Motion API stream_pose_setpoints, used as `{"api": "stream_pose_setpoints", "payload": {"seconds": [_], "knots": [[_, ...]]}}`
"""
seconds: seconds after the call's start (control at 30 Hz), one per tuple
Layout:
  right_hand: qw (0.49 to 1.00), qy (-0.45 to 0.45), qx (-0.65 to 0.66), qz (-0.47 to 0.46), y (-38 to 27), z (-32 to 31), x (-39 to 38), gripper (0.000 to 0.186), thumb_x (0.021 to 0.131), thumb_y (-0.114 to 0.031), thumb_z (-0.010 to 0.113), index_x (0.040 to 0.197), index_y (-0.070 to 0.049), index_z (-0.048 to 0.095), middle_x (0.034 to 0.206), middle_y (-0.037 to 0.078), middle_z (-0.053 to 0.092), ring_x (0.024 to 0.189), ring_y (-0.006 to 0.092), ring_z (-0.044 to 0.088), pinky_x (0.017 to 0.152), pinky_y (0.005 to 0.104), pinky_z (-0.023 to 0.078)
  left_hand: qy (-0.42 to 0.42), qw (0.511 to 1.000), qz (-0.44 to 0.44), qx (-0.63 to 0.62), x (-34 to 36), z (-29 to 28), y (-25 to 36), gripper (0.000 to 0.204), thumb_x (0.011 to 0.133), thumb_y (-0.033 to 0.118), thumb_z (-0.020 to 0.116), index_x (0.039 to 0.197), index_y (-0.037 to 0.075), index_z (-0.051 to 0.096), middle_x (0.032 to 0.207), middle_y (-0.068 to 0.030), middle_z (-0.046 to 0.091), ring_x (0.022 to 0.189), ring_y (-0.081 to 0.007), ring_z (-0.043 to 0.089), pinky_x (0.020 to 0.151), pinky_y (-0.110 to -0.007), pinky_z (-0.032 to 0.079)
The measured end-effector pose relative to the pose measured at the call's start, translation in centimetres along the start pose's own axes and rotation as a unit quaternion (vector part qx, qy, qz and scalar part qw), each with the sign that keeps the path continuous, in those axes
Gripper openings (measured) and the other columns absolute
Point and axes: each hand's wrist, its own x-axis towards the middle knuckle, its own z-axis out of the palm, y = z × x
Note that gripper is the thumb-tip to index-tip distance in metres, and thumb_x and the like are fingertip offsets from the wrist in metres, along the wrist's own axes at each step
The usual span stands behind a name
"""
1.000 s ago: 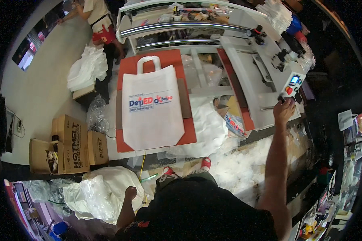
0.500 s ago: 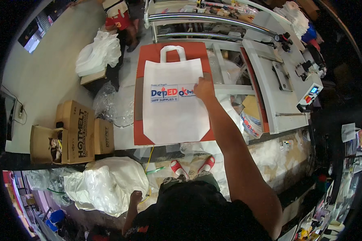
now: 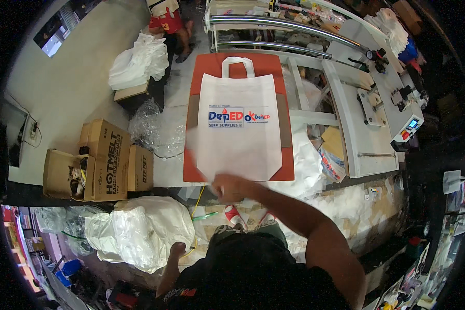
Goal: The person aligns transfer prints onto tote bags and presses them with a heat press machine. The person then stretches and applies a plastic strip across printing platens before heat pressing additional bags and placing a printed tote bag on the printing station.
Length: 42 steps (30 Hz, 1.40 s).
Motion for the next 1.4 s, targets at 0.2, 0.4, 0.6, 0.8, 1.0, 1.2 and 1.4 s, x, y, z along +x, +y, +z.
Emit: {"api": "stream_pose_setpoints", "payload": {"seconds": [0.2, 0.4, 0.6, 0.8, 1.0, 1.2, 1.4], "knots": [[0.987, 0.041, -0.129, 0.084, 15.6, 14.2, -15.7, 0.020, 0.069, -0.017, 0.067, 0.085, -0.004, 0.063, 0.077, 0.012, 0.061, 0.075, 0.0285, 0.060, 0.068, 0.0392, 0.049, 0.128, 0.978, 0.148, -0.071, 3.1, -0.5, 2.5, 0.016, 0.077, 0.013, 0.068, 0.092, 0.007, 0.063, 0.088, -0.0106, 0.066, 0.084, -0.0263, 0.067, 0.074, -0.037, 0.056], [0.604, 0.190, -0.032, 0.773, 23.3, 21.2, -44.9, 0.034, 0.070, -0.027, 0.065, 0.086, 0.002, 0.068, 0.091, 0.022, 0.068, 0.082, 0.0318, 0.068, 0.072, 0.0429, 0.056, -0.034, 0.961, -0.081, -0.263, 2.6, -0.9, 9.2, 0.024, 0.083, 0.021, 0.063, 0.099, 0.003, 0.065, 0.098, -0.0124, 0.068, 0.086, -0.0245, 0.068, 0.075, -0.034, 0.056], [0.601, 0.429, -0.064, 0.672, 26.8, 10.8, -41.3, 0.037, 0.081, -0.036, 0.063, 0.084, 0.001, 0.066, 0.091, 0.023, 0.067, 0.089, 0.0407, 0.064, 0.082, 0.0468, 0.050, -0.015, 0.989, 0.147, 0.023, 1.8, 1.4, 6.4, 0.028, 0.088, 0.023, 0.061, 0.105, 0.000, 0.061, 0.091, -0.0113, 0.066, 0.074, -0.0193, 0.066, 0.061, -0.032, 0.057], [0.722, 0.495, -0.175, 0.452, 29.6, 1.1, -29.8, 0.052, 0.075, -0.035, 0.076, 0.108, 0.000, 0.057, 0.108, 0.019, 0.059, 0.103, 0.0398, 0.055, 0.089, 0.0479, 0.046, 0.029, 0.993, 0.063, -0.096, -1.3, 2.9, 15.8, 0.026, 0.090, 0.020, 0.060, 0.104, -0.002, 0.061, 0.095, -0.0134, 0.067, 0.077, -0.0200, 0.067, 0.066, -0.031, 0.057], [0.685, 0.352, -0.184, 0.610, 31.1, -2.3, -27.3, 0.067, 0.072, -0.046, 0.076, 0.120, -0.005, 0.050, 0.119, 0.015, 0.054, 0.114, 0.0338, 0.052, 0.092, 0.0490, 0.044, 0.076, 0.991, 0.084, -0.072, -4.6, 3.3, 27.7, 0.019, 0.084, 0.019, 0.063, 0.097, 0.005, 0.066, 0.094, -0.0145, 0.070, 0.092, -0.0272, 0.068, 0.083, -0.036, 0.053], [0.723, 0.359, -0.160, 0.569, 34.5, -1.1, -31.0, 0.050, 0.077, -0.035, 0.071, 0.113, -0.006, 0.053, 0.112, 0.016, 0.057, 0.110, 0.0336, 0.054, 0.092, 0.0449, 0.045, 0.058, 0.978, 0.175, -0.103, -2.9, 6.0, 35.2, 0.024, 0.082, 0.021, 0.064, 0.098, 0.003, 0.064, 0.092, -0.0160, 0.069, 0.090, -0.0311, 0.068, 0.080, -0.038, 0.054], [0.781, 0.497, -0.113, 0.361, 29.1, 0.4, -33.6, 0.025, 0.072, -0.022, 0.077, 0.072, -0.005, 0.059, 0.089, 0.013, 0.059, 0.087, 0.0297, 0.057, 0.078, 0.0419, 0.047, 0.091, 0.972, 0.157, -0.152, 1.9, 7.7, 40.8, 0.038, 0.083, 0.037, 0.067, 0.098, 0.002, 0.063, 0.099, -0.0190, 0.068, 0.095, -0.0305, 0.066, 0.081, -0.040, 0.052]]}}
